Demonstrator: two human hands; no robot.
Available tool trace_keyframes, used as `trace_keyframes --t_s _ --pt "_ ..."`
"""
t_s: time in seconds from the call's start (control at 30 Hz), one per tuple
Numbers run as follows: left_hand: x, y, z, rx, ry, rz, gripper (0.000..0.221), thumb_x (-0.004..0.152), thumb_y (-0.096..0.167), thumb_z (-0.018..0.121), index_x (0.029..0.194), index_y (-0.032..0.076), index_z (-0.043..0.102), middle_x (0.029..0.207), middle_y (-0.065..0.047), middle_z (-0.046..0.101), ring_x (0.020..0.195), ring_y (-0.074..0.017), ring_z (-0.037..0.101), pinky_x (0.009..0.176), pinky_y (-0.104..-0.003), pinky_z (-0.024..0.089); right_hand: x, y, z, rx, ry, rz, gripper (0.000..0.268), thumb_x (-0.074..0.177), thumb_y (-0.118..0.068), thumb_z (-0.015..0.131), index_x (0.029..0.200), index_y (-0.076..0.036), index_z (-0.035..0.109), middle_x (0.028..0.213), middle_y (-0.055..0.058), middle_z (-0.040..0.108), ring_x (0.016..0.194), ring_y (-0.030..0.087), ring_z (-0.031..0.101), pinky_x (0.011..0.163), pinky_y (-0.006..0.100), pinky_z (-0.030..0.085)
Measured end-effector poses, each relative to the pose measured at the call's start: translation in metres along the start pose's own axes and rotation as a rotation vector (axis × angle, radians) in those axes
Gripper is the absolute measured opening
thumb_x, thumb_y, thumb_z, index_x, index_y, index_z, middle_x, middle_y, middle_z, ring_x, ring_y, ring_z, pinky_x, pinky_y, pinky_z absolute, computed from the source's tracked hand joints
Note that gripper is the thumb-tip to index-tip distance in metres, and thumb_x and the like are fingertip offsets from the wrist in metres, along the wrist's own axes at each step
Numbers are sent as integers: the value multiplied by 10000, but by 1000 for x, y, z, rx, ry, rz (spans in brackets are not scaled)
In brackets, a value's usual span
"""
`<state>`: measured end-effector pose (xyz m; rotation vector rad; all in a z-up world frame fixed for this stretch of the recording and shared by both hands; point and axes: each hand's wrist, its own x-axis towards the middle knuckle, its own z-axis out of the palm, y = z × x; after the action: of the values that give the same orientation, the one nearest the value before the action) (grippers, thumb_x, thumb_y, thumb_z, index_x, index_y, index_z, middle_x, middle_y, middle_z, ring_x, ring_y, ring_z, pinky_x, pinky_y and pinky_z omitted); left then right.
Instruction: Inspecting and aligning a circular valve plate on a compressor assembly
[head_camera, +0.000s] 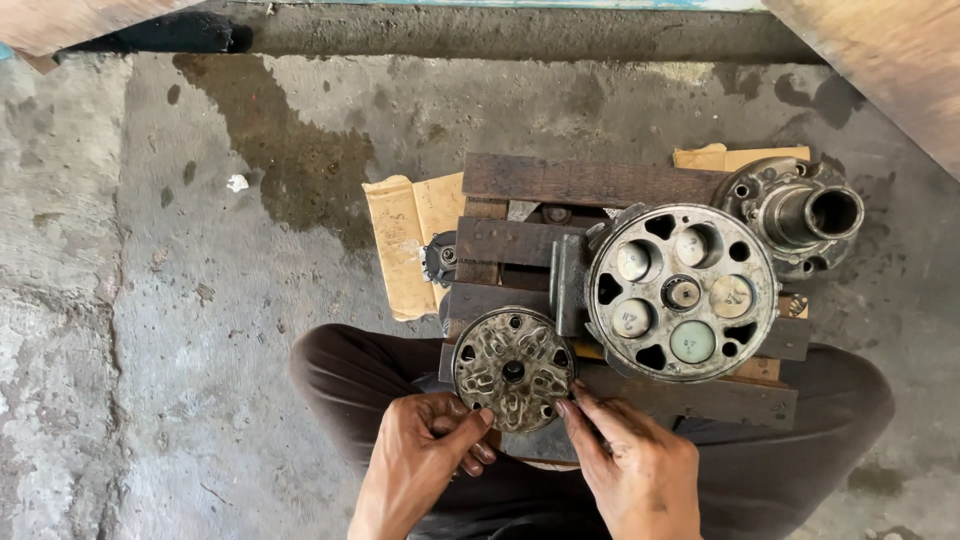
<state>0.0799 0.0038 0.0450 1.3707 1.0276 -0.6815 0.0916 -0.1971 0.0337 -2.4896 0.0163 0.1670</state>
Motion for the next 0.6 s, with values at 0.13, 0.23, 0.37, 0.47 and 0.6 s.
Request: trace_keyframes --t_s 0.13,0.23,0.37,0.47,0.6 --pt "-2 4 0 21 2 -7 204 882 -3 776 746 -156 761 608 -220 765 454 -226 631 474 -292 531 -1 0 0 -1 -18 8 205 751 -129 832 944 -60 816 800 70 808 384 116 648 351 261 483" --pt "-4 4 0 20 -15 -18 232 895 11 784 735 -155 756 608 -213 764 459 -210 621 474 -283 525 -1 0 1 1 -9 20 216 743 -126 836 951 -69 819 761 59 800 358 107 597 348 267 455" --pt "-1 -6 -1 0 -7 35 238 886 10 783 701 -124 720 586 -201 762 453 -204 628 465 -280 518 -1 1 4 51 35 15 235 717 -90 852 942 -37 811 735 80 787 394 112 618 372 256 474" --pt "1 -11 -2 -32 -19 66 220 875 3 787 704 -120 722 577 -201 766 442 -200 638 448 -269 514 -3 5 6 63 51 -9 239 712 -89 860 940 -36 809 747 77 783 409 101 620 373 240 466" --pt "6 -18 -4 -27 -41 53 218 877 31 817 730 -101 726 560 -172 739 477 -193 696 435 -256 535 -6 12 12 148 70 23 223 684 -80 875 892 -36 809 713 62 781 415 75 608 372 201 443"
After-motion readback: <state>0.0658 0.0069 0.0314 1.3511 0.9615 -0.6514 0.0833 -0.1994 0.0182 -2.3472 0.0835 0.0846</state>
